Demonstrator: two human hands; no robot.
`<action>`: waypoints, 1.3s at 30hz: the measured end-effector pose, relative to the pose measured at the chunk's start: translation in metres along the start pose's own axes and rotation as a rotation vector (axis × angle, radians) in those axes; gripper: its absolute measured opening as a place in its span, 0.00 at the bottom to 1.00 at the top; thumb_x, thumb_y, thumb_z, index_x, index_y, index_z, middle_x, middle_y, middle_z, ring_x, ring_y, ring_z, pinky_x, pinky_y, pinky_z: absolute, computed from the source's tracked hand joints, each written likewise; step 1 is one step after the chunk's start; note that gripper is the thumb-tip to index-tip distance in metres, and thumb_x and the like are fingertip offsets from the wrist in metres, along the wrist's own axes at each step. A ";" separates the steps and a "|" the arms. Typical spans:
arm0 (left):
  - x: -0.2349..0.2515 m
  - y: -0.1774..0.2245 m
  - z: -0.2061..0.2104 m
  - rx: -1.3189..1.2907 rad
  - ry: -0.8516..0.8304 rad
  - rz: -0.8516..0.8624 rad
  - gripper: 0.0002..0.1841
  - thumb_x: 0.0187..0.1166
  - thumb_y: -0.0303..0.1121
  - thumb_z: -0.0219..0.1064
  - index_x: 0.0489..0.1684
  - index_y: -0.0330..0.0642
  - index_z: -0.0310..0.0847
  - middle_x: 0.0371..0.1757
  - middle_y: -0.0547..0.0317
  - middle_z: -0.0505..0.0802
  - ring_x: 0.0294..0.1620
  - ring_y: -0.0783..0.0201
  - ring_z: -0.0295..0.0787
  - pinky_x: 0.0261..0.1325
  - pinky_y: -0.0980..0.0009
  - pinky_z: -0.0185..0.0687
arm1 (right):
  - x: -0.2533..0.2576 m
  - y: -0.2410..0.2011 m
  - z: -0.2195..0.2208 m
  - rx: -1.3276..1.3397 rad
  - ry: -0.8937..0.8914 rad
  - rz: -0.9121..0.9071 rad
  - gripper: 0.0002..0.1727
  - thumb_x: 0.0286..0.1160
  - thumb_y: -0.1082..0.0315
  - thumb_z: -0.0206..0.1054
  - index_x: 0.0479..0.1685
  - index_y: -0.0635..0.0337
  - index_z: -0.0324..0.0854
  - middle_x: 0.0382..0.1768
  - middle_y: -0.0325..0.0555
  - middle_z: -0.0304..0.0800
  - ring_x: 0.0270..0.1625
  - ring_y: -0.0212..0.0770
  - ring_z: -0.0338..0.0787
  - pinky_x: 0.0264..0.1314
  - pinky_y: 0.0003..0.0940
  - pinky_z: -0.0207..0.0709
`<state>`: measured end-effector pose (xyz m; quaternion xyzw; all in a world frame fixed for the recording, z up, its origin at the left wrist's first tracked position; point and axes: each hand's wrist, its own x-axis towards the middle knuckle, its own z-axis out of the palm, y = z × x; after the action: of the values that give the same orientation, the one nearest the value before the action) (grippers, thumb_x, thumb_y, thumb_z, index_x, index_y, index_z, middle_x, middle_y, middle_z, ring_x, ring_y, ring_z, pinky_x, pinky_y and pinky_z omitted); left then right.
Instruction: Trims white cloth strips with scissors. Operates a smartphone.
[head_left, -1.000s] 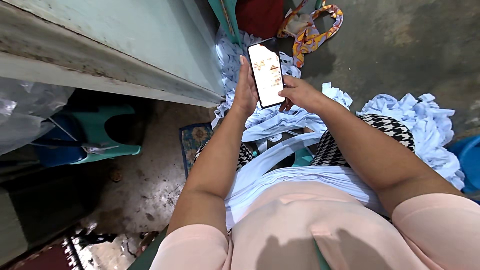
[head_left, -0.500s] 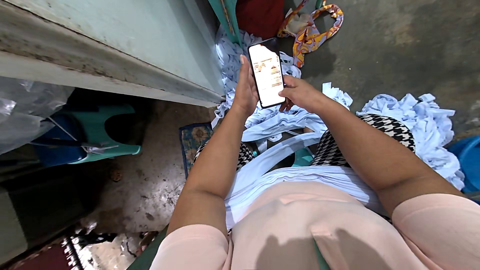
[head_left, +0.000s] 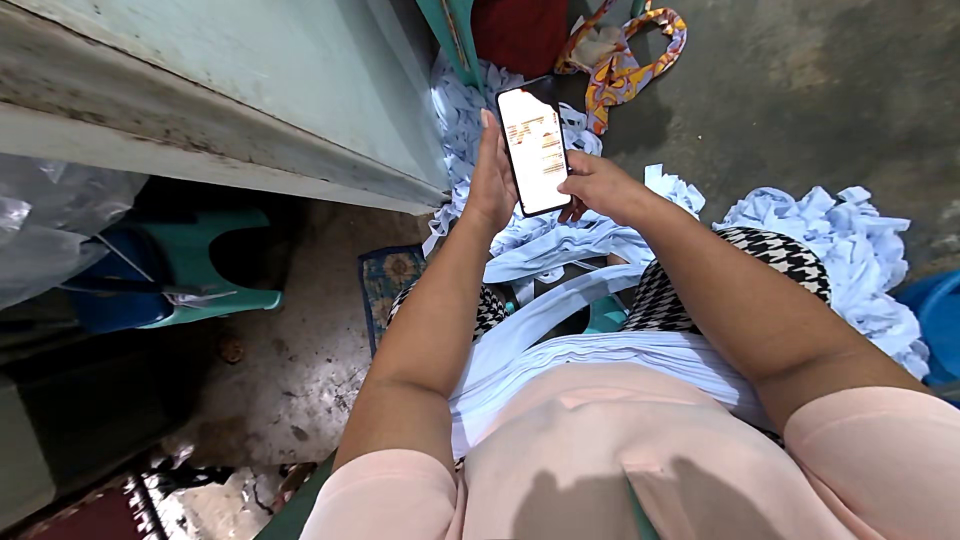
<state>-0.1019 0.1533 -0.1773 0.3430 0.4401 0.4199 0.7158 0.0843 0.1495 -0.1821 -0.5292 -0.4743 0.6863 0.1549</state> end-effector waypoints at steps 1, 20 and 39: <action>0.000 0.000 0.000 -0.002 -0.003 0.001 0.47 0.84 0.69 0.16 0.90 0.45 0.54 0.76 0.48 0.83 0.72 0.53 0.84 0.73 0.51 0.81 | 0.000 0.000 0.000 0.000 0.001 -0.001 0.20 0.88 0.72 0.52 0.75 0.57 0.72 0.54 0.55 0.90 0.36 0.46 0.94 0.36 0.42 0.90; -0.001 -0.001 0.002 -0.002 -0.007 -0.021 0.46 0.83 0.69 0.16 0.91 0.47 0.53 0.78 0.49 0.81 0.74 0.53 0.82 0.74 0.51 0.80 | -0.003 0.001 0.000 -0.008 0.000 -0.005 0.20 0.86 0.74 0.52 0.74 0.58 0.71 0.52 0.56 0.90 0.36 0.46 0.94 0.37 0.41 0.89; -0.001 0.000 0.004 0.004 0.009 -0.044 0.47 0.84 0.69 0.16 0.92 0.46 0.51 0.78 0.49 0.81 0.74 0.55 0.82 0.75 0.52 0.79 | -0.004 0.001 -0.002 -0.005 -0.013 -0.004 0.20 0.84 0.75 0.55 0.74 0.59 0.71 0.52 0.56 0.90 0.38 0.47 0.94 0.38 0.41 0.89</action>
<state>-0.0989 0.1519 -0.1753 0.3328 0.4515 0.4047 0.7222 0.0883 0.1469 -0.1803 -0.5242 -0.4782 0.6881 0.1518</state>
